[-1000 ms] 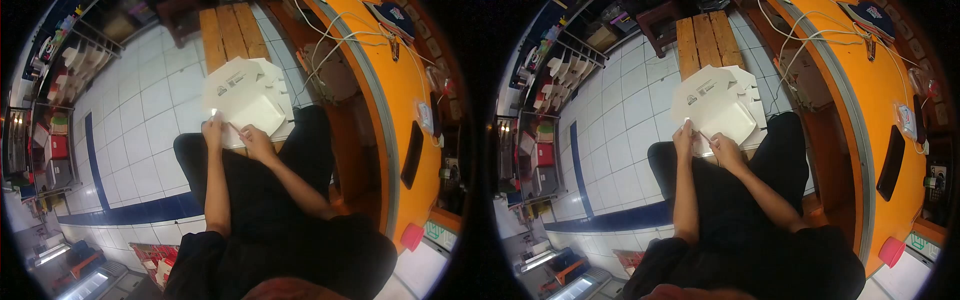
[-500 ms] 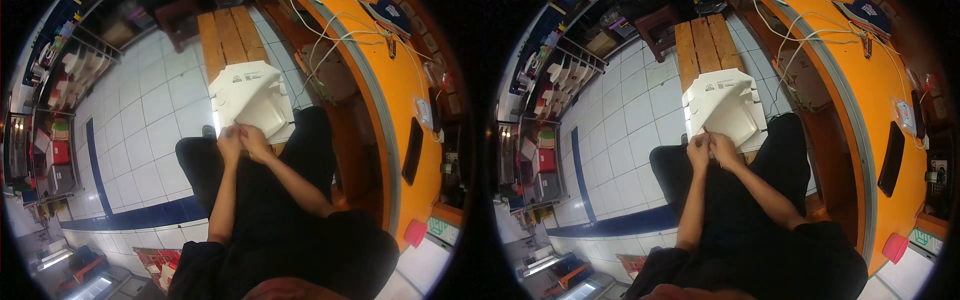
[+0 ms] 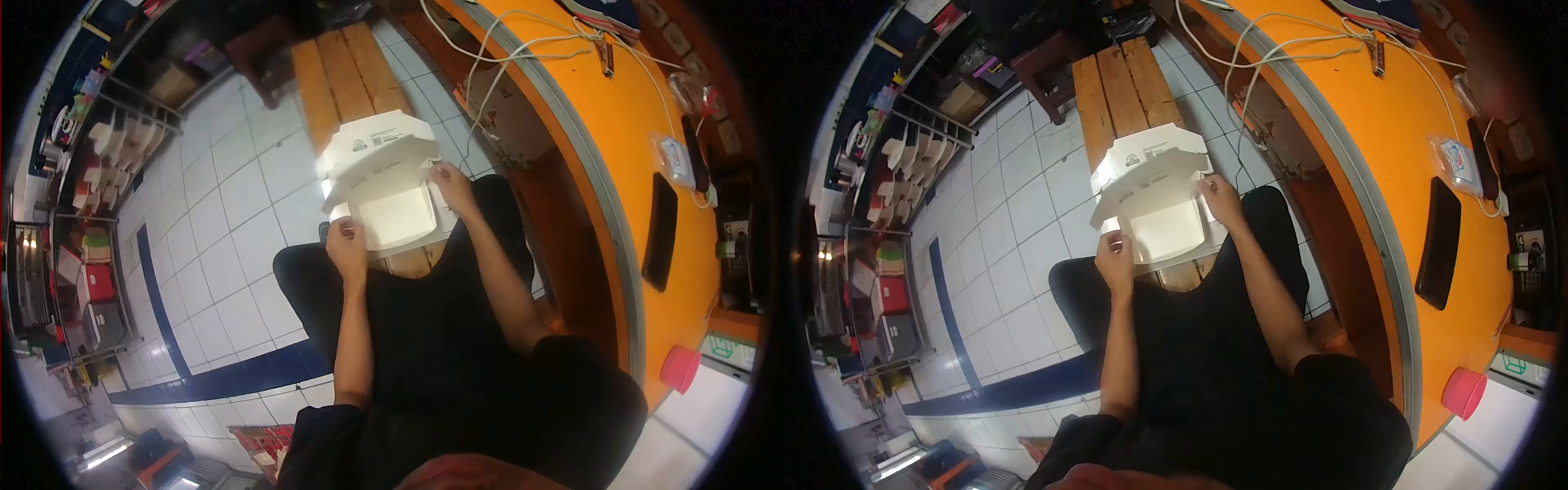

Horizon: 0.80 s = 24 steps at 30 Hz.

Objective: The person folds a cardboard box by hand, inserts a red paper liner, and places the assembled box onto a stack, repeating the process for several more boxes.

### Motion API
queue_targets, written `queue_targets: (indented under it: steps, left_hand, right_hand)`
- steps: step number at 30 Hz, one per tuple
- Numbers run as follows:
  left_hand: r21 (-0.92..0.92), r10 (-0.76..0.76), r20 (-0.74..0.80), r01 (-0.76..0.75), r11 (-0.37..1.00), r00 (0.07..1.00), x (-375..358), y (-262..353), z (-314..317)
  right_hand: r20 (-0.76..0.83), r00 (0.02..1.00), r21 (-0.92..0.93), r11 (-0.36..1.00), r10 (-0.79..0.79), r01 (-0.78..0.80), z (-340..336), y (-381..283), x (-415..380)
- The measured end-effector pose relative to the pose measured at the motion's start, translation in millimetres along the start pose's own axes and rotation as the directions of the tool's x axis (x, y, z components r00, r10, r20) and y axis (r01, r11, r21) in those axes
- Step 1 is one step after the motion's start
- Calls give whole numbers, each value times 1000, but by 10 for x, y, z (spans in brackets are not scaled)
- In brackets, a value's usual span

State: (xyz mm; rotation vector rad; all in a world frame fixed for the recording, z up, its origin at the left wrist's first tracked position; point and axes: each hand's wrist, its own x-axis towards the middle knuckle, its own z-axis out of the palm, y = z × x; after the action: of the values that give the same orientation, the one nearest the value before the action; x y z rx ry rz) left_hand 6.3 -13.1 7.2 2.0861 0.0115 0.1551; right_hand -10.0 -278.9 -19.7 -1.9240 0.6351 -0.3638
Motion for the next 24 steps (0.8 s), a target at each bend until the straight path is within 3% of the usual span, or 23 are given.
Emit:
queue_targets:
  steps: [1, 2, 3, 5, 6, 7, 9, 11, 13, 15, 17, 18, 19, 20, 21, 23, 24]
  left_hand:
    - [60, 51, -23, -50, 997, 998, 13, -9, 3]
    - [427, 399, -49, -342, 837, 916, 41, -20, -24]
    - [435, 405, -39, -350, 830, 913, 34, 111, -41]
    - [405, 556, 97, -543, 736, 826, -30, 399, 48]
    - [296, 372, 218, -424, 856, 902, -79, 487, 174]
    - [204, 180, 350, -263, 943, 919, -117, 565, 326]
    - [146, 32, 490, -119, 982, 871, -124, 678, 570]
    - [136, 39, 481, -119, 984, 876, -23, 523, 820]
    - [133, 38, 481, -116, 984, 876, -2, 372, 956]
    - [106, -66, 564, 7, 994, 823, 67, 366, 912]
    - [145, -109, 589, 28, 989, 801, 69, 380, 904]
    - [48, -131, 596, 128, 991, 792, 56, 405, 912]
    - [-52, -149, 605, 225, 973, 782, 56, 433, 921]
    - [-52, -149, 605, 226, 973, 782, 64, 426, 933]
    - [-108, -161, 622, 287, 952, 766, 83, 422, 948]
    - [-164, -171, 638, 350, 922, 751, 123, 360, 1001]
    - [-195, -150, 638, 346, 918, 756, 146, 290, 1047]
  right_hand:
    - [-9, 1000, 8, 1000, 7, -7, 2, 48, 9]
    - [-28, 999, 16, 999, -34, 35, 11, 60, 8]
    - [-44, 996, 25, 997, -75, 76, 23, 29, -9]
    - [-68, 997, 15, 999, -45, 46, 34, -48, -46]
    - [-53, 997, 18, 998, -55, 56, 24, -81, -82]
    - [-37, 997, 18, 997, -69, 69, 22, -92, -111]
    - [-1, 999, 37, 998, -46, 46, 12, -103, -131]
    - [25, 999, 48, 999, -26, 25, -24, -118, -127]
    - [120, 991, 197, 977, 63, -86, -12, -98, -187]
    - [139, 986, 221, 968, 88, -117, 15, -86, -206]
    - [179, 983, 310, 946, 44, -99, 68, -73, -214]
    - [181, 982, 311, 945, 48, -103, 103, -72, -229]
    - [140, 990, 222, 973, 29, -60, 139, -76, -234]
    - [102, 995, 127, 992, 5, -18, 145, -115, -242]
    - [101, 995, 125, 992, 3, -16, 131, -148, -255]
    - [87, 973, -129, 966, -212, 222, 82, -231, -317]
    - [90, 973, -131, 966, -213, 224, 69, -266, -331]
